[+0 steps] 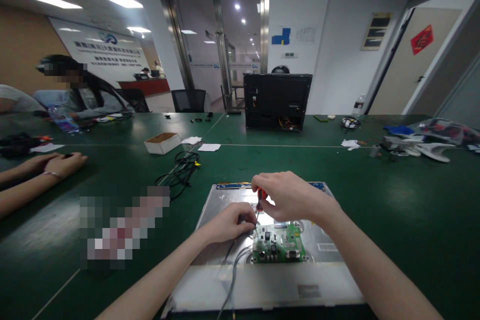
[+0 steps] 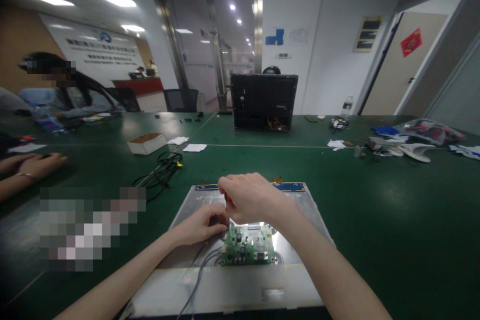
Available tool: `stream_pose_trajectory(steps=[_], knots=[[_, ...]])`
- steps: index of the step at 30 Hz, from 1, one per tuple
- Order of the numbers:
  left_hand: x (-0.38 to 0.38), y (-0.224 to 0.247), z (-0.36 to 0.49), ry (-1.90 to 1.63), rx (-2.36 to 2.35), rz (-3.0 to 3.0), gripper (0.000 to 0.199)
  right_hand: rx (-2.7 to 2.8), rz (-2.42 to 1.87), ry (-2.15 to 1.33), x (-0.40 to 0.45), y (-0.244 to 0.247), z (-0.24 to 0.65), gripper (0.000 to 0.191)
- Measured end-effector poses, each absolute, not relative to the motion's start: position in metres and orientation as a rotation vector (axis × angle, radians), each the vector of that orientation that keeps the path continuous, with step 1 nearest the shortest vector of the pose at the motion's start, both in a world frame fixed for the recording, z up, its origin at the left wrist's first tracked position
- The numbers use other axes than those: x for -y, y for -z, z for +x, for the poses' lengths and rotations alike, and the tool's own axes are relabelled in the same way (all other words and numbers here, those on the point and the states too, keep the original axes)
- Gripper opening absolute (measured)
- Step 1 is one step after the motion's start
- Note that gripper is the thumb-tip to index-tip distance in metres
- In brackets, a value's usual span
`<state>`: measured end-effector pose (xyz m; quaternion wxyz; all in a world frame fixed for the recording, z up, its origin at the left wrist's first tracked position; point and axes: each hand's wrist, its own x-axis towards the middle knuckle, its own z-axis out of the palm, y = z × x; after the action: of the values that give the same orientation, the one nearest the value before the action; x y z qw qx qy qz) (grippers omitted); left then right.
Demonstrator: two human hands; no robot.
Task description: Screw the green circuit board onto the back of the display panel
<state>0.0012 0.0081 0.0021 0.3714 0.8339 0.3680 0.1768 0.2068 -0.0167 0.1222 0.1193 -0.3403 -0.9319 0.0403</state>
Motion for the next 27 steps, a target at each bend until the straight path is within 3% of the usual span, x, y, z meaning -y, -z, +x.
stream_pose_trajectory(steps=[27], knots=[[-0.0069, -0.0055, 0.0018, -0.436, -0.951, 2.173, 0.007, 2.716, -1.025, -0.091, 0.0146, -0.1221, 0.2066, 0.016]])
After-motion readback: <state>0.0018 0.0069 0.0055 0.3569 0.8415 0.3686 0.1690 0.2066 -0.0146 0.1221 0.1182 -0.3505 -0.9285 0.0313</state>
